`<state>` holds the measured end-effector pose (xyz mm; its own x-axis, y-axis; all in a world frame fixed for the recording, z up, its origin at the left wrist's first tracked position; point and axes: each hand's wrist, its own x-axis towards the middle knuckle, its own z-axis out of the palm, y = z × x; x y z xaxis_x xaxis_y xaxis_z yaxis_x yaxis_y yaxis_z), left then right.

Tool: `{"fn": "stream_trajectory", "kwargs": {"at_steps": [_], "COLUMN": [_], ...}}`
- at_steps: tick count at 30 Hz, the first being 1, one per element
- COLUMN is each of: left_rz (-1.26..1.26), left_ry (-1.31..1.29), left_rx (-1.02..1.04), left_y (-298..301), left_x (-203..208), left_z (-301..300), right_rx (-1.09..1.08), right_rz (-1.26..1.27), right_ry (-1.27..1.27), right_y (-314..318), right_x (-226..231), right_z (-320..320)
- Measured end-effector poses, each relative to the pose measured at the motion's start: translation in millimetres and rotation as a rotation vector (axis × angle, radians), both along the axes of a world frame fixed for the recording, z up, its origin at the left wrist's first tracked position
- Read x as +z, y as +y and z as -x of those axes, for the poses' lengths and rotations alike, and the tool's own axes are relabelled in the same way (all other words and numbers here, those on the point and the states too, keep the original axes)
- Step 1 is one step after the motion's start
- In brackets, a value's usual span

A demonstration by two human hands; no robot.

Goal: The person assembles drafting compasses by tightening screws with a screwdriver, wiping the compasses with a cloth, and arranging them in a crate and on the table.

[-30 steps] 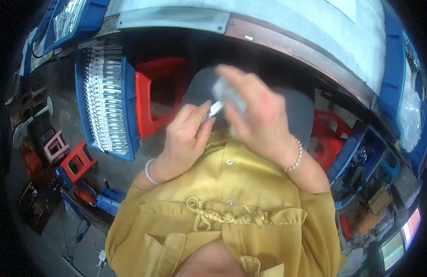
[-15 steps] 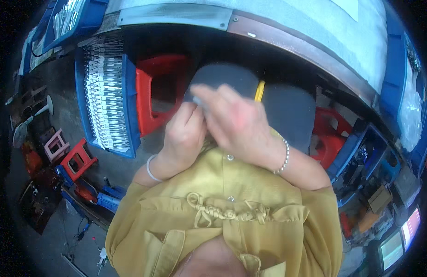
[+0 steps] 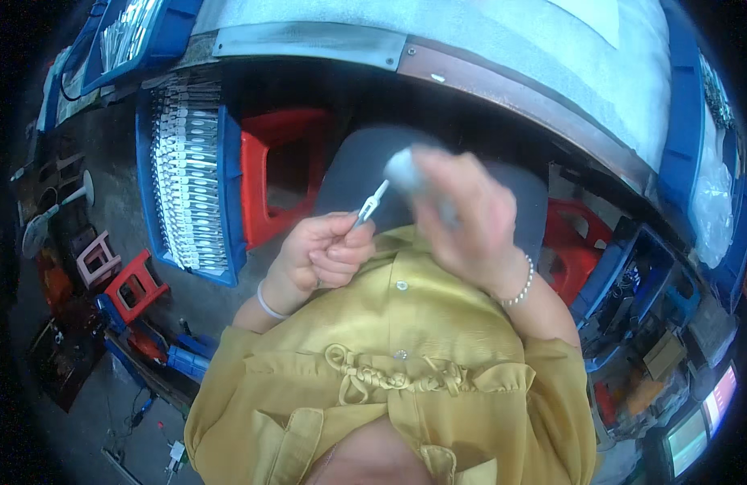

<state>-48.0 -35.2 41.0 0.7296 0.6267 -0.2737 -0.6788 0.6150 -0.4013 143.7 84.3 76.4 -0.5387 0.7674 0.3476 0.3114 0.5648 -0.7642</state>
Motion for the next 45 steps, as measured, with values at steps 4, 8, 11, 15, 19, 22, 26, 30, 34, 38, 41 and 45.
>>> {"fn": "stream_trajectory", "kwargs": {"at_steps": [4, 8, 11, 15, 19, 22, 26, 30, 34, 38, 41, 45], "left_rz": [0.054, -0.024, -0.006, -0.141, 0.177, -0.105, -0.150, -0.194, -0.285, -0.907, -1.116, -1.337], "left_ry": [0.013, -0.112, -0.124, -0.280, -0.227, -0.164, -0.092, -0.376, 0.452, 1.714, 2.035, 2.144], "left_rx": [-0.050, 0.027, -0.001, 0.075, 0.040, 0.129, 0.066, 0.204, -0.018, 0.060, 0.099, 0.241], "left_y": [-6.3, -7.8, -7.3, -5.6, -10.2, -9.2, -7.0, -8.9, -8.9, -1.7, 0.8, 1.2], "left_x": [-2.7, -5.3, -7.0, -12.0, -9.3, -15.7, -15.9, -14.6, 3.0, 16.8, 12.8, 22.4], "left_z": [-2.1, -1.5, -4.5, -10.6, -10.2, -12.0, -5.4, -19.8, -9.1, -13.8, -12.3, -9.3], "right_rx": [0.416, -0.051, 0.370, -0.024, 0.423, 0.019, 0.417, 0.141, 0.101, 0.233, 0.106, 0.338], "right_rz": [-0.071, 0.023, -0.097, 0.011, -0.166, -0.056, -0.058, -0.178, 0.213, 0.577, 0.978, 0.505], "right_ry": [-0.152, 0.003, -0.050, 0.052, -0.022, 0.016, 0.083, 0.017, 0.220, 0.101, 0.380, -0.160], "right_y": [-18.6, -5.8, -23.6, 5.8, -17.6, 2.6, -14.1, 3.8, 1.3, 7.8, 8.1, 12.1], "right_x": [-1.5, -1.3, 1.5, -10.2, 12.0, -19.9, 6.6, -23.3, 3.4, 28.9, 34.3, 12.9], "right_z": [1.3, 3.2, 4.8, 1.5, 4.0, 7.5, 1.5, 1.3, -18.2, -14.6, -9.8, -8.5]}}
